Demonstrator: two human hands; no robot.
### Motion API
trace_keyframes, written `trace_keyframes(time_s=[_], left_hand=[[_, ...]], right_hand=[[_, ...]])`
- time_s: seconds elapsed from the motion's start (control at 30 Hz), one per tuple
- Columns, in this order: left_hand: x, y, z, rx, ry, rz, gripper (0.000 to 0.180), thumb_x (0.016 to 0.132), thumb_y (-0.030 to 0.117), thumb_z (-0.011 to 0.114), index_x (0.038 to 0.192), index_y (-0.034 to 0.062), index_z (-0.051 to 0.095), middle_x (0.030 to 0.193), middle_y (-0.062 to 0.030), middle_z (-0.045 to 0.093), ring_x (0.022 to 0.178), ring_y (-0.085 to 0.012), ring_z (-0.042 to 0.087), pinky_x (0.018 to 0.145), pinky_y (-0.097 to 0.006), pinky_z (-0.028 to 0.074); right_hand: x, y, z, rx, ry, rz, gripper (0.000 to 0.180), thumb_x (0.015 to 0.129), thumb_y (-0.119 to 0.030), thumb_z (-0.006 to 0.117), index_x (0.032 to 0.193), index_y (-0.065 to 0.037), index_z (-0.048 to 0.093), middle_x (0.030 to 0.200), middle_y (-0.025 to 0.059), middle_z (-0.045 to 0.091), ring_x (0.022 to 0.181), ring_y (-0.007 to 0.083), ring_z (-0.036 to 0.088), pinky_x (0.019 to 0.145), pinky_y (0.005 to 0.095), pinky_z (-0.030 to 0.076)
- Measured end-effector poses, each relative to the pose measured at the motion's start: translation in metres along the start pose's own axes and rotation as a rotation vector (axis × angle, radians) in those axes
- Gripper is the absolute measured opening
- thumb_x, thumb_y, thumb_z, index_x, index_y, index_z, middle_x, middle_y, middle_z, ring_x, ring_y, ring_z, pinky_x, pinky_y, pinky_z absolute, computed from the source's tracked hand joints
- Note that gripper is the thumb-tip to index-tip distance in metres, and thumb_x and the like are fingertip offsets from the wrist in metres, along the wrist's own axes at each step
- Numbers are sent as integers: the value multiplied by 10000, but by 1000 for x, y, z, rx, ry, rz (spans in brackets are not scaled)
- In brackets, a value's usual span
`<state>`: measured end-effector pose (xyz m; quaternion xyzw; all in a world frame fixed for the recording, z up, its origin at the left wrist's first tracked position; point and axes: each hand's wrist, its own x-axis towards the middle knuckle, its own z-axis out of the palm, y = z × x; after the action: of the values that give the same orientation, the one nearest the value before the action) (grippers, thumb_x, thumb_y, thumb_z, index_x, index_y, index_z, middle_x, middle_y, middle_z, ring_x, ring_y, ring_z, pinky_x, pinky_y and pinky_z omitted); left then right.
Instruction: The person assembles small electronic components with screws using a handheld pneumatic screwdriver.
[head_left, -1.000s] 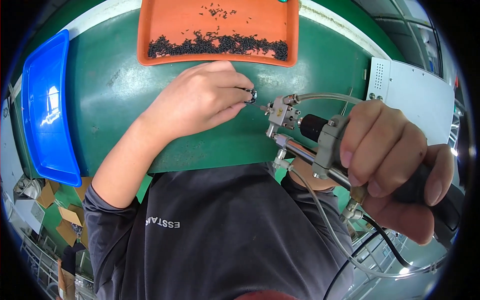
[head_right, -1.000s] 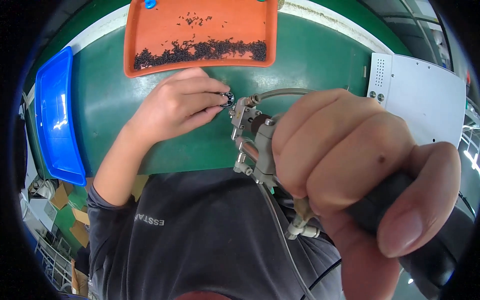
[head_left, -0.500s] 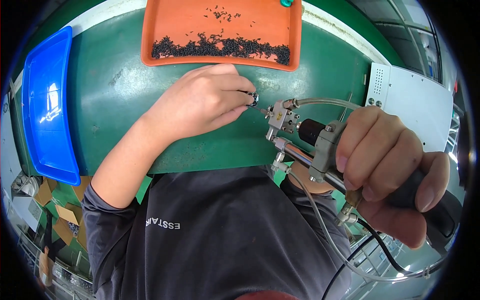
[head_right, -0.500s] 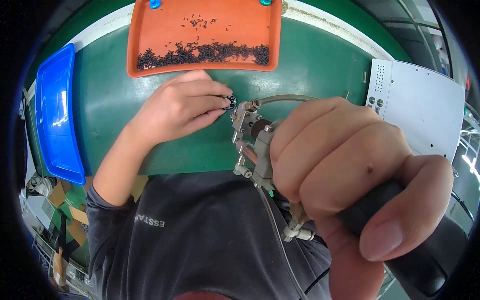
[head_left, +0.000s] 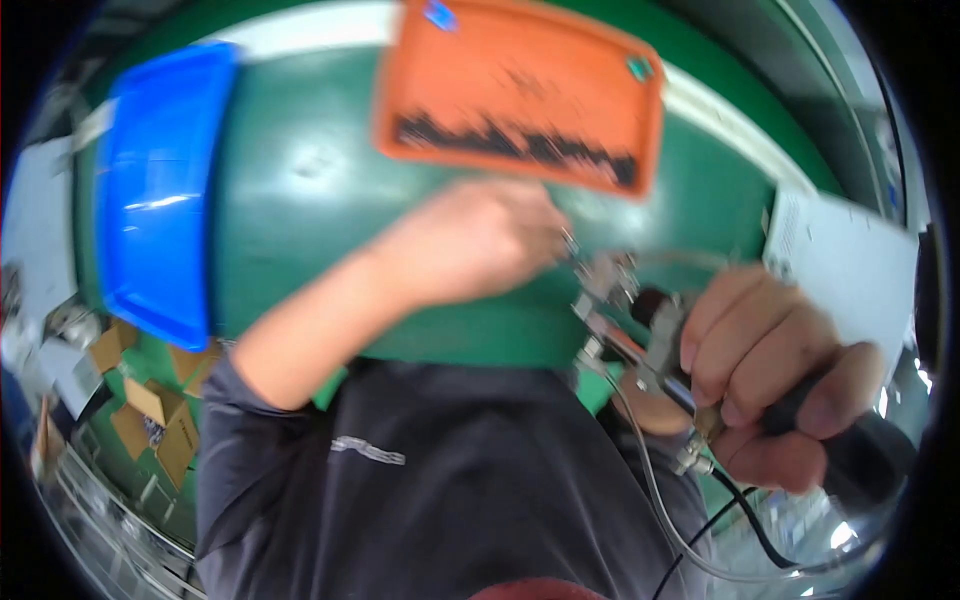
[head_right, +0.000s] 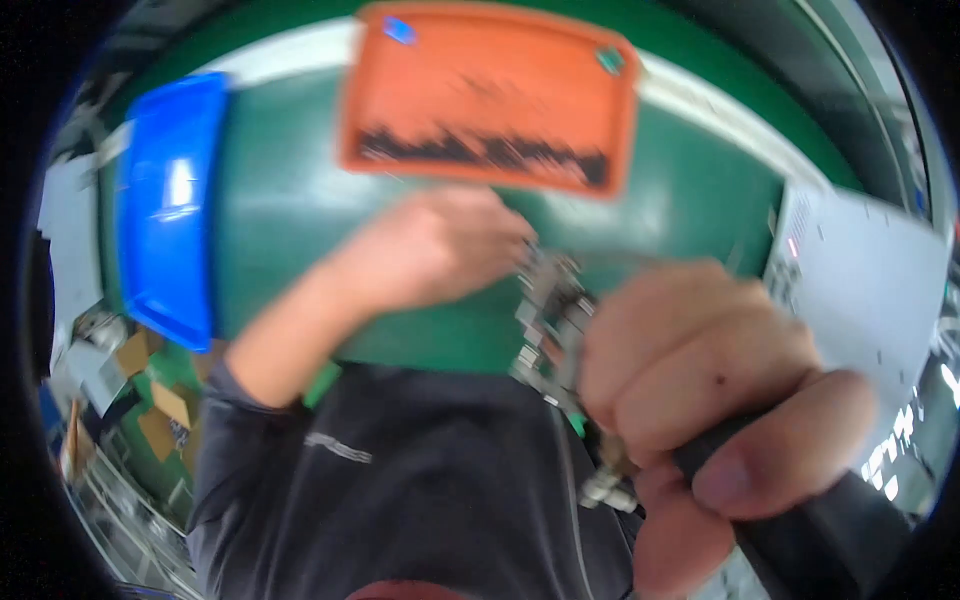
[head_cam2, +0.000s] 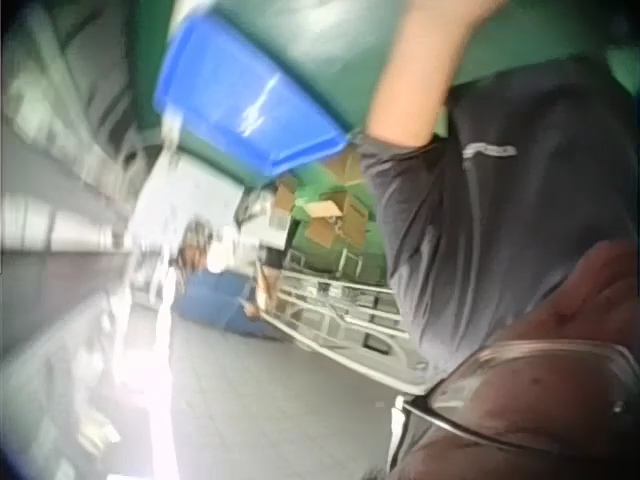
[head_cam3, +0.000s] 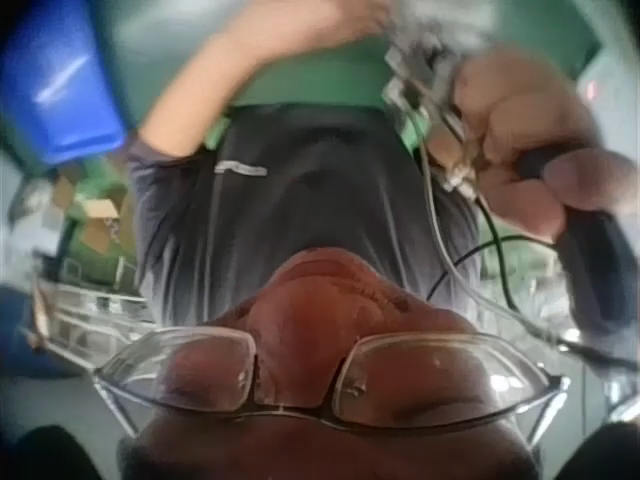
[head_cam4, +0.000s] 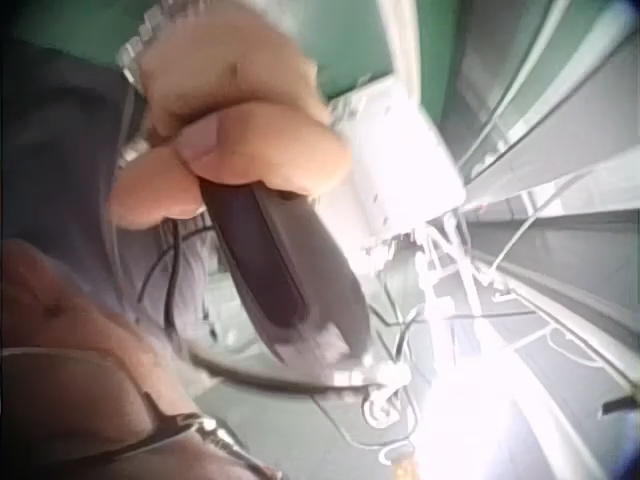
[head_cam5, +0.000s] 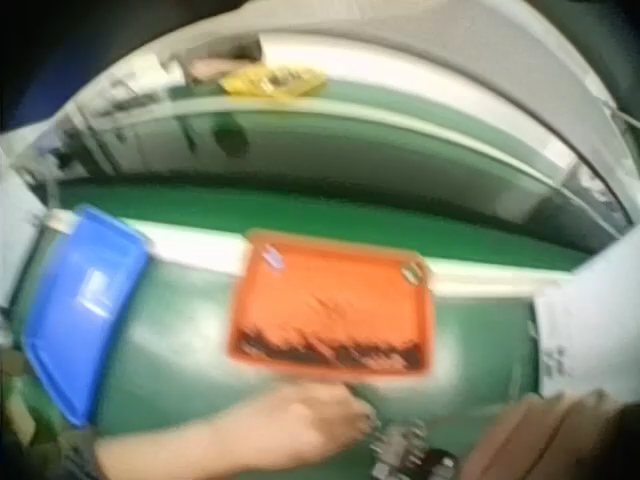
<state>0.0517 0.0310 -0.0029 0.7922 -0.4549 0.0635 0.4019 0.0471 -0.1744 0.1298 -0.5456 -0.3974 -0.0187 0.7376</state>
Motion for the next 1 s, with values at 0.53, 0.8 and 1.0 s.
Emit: trace_keyframes(time_s=[0.53,0.8,1.0], left_hand=[[-81,7,-177,663,354,-388,100,764,53,737,862,72,737,985,-100,757,923,-311,706,820,-420,555],[-195,-65,-196,688,539,-778,161,884,88,733,1036,39,718,1122,-130,710,1131,-321,632,1008,-419,485],[-173,-59,-171,613,587,-860,147,892,65,720,1035,41,702,1108,-127,701,1101,-317,632,1001,-408,480]], right_hand=[[-29,-30,-12,-31,286,-270,324,998,-352,683,1125,-105,517,629,-46,523,483,79,491,477,231,399],[-28,-16,-17,-36,230,-277,318,973,-357,698,1085,-132,502,639,-57,539,493,86,513,507,229,417],[-30,-12,-16,-112,266,-218,317,965,-352,706,1062,-136,495,636,-55,542,492,90,513,523,232,422]])
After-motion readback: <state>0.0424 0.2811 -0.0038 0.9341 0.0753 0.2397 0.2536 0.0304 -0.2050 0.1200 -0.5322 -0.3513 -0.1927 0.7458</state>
